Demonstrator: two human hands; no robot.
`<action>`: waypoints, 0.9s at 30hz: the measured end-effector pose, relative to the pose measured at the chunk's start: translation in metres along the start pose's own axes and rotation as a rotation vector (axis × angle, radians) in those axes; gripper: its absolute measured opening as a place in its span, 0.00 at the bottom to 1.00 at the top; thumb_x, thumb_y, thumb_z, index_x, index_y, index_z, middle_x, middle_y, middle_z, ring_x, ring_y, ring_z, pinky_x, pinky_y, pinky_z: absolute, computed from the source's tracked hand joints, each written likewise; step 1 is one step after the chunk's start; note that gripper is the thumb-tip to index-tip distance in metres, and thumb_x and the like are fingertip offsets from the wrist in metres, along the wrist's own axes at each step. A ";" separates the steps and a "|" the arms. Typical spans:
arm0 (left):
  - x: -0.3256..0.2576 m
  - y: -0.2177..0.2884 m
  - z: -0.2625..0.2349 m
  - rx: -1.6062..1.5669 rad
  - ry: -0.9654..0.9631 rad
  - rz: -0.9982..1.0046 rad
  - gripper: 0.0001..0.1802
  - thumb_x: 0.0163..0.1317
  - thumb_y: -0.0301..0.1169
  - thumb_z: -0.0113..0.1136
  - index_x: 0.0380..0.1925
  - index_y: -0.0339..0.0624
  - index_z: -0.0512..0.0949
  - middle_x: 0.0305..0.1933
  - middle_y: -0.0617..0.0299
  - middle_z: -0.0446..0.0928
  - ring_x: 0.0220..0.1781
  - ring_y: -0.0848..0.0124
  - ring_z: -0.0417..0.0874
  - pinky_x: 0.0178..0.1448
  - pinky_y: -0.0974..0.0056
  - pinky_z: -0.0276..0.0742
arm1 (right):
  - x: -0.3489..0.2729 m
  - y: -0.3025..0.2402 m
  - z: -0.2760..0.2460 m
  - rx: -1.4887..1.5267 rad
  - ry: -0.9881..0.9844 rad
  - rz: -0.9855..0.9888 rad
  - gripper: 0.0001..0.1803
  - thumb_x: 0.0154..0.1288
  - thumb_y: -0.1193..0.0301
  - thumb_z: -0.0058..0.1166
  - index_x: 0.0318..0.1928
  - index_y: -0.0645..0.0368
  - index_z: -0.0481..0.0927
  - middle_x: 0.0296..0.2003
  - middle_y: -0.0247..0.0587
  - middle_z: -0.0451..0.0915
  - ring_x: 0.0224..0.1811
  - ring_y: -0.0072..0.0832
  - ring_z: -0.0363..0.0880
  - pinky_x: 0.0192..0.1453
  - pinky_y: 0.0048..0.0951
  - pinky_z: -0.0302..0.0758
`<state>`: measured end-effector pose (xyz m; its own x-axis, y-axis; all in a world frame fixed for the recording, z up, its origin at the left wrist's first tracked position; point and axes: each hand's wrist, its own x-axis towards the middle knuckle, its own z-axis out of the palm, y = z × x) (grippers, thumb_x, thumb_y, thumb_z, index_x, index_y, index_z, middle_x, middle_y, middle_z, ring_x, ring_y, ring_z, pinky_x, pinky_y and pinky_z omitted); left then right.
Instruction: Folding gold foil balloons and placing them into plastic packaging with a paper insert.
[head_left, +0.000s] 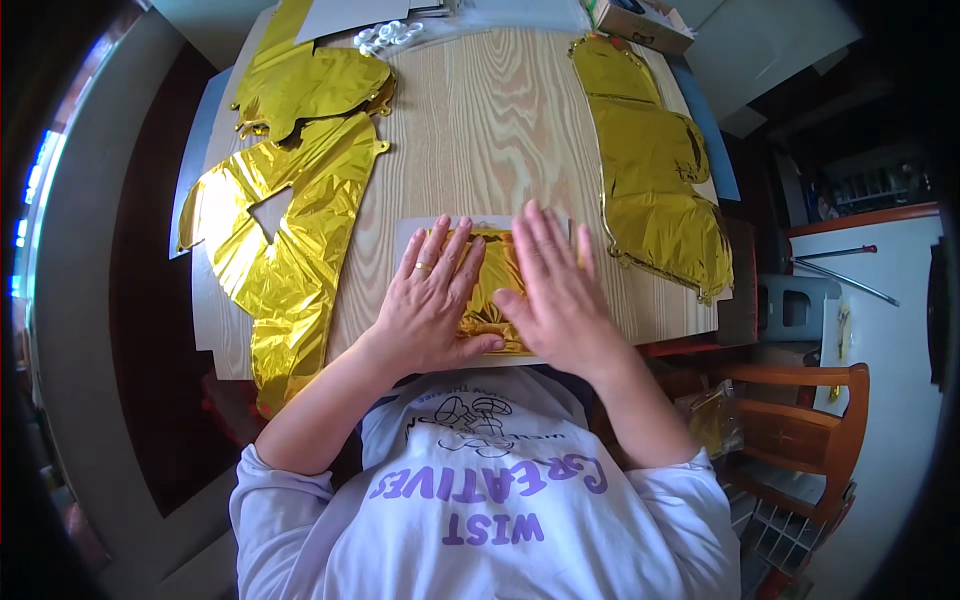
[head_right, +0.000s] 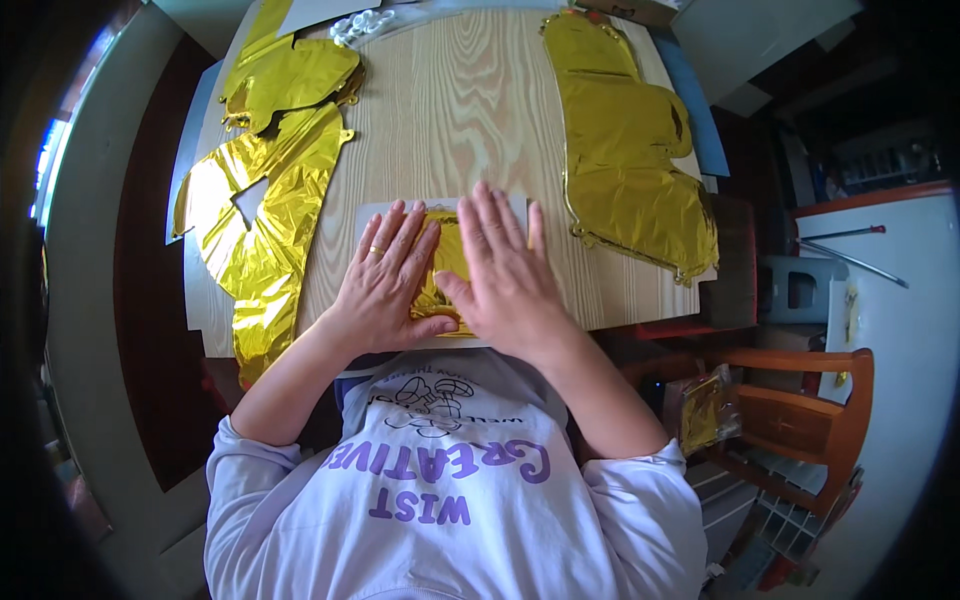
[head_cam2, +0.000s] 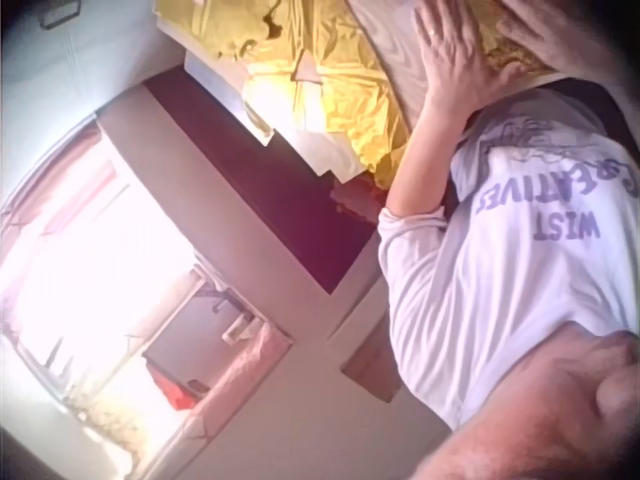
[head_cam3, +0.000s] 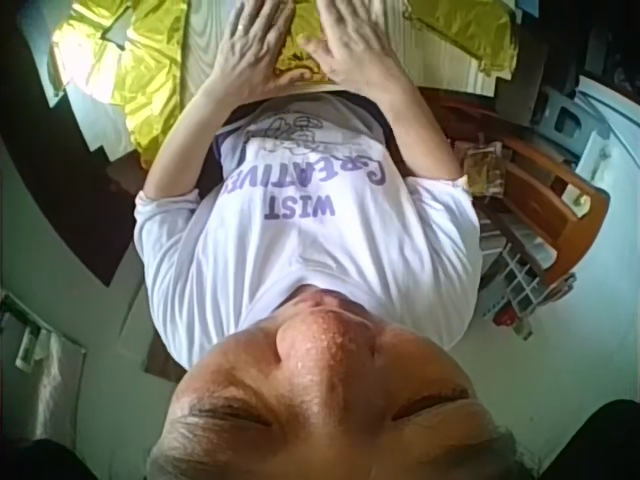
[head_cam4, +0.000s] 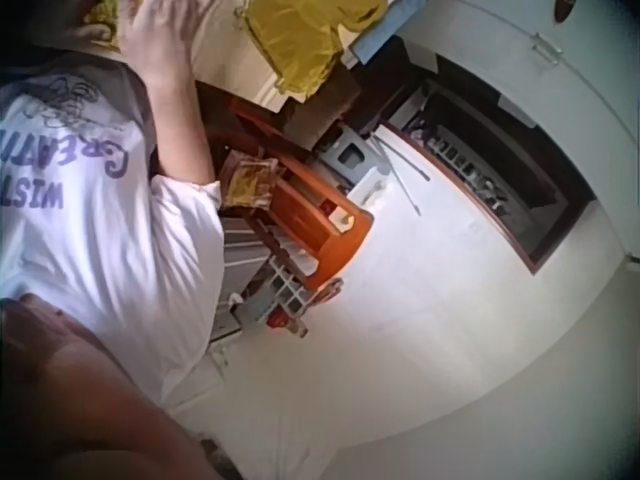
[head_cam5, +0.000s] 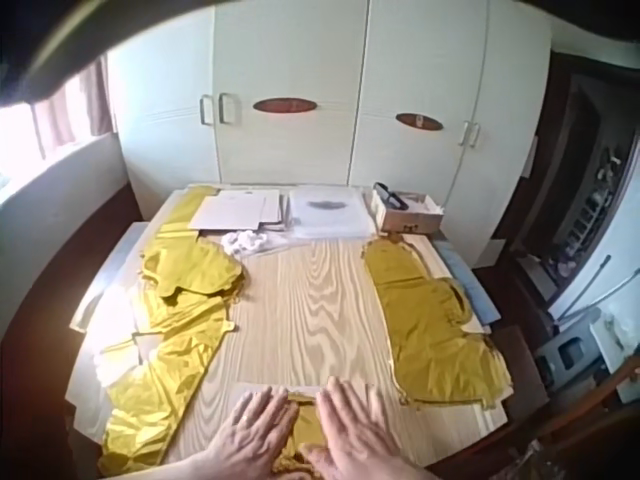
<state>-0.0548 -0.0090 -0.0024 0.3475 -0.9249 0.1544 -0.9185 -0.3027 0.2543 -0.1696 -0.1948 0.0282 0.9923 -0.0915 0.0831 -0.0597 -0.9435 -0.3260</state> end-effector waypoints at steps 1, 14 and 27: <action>-0.001 -0.001 0.002 -0.013 0.018 -0.003 0.60 0.60 0.74 0.49 0.75 0.32 0.58 0.81 0.36 0.50 0.84 0.40 0.45 0.83 0.39 0.39 | 0.000 -0.001 0.010 -0.071 -0.022 -0.004 0.44 0.78 0.46 0.41 0.78 0.70 0.52 0.79 0.63 0.49 0.83 0.51 0.45 0.83 0.61 0.33; -0.012 -0.010 -0.010 -0.169 -0.004 -0.040 0.57 0.62 0.71 0.52 0.77 0.38 0.57 0.82 0.34 0.47 0.84 0.39 0.42 0.83 0.39 0.37 | 0.002 0.004 0.033 -0.074 -0.063 -0.002 0.48 0.72 0.47 0.51 0.78 0.66 0.51 0.79 0.62 0.46 0.83 0.55 0.42 0.81 0.67 0.36; -0.031 -0.024 -0.041 -0.180 0.075 0.363 0.33 0.51 0.46 0.71 0.54 0.36 0.80 0.61 0.48 0.78 0.65 0.51 0.78 0.70 0.44 0.71 | 0.006 0.006 0.027 -0.059 -0.170 -0.001 0.47 0.76 0.45 0.43 0.80 0.65 0.45 0.81 0.61 0.40 0.84 0.53 0.35 0.81 0.66 0.31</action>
<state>-0.0357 0.0364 0.0254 0.0260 -0.9428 0.3322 -0.9388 0.0912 0.3321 -0.1609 -0.1925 0.0009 0.9961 -0.0402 -0.0784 -0.0600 -0.9610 -0.2698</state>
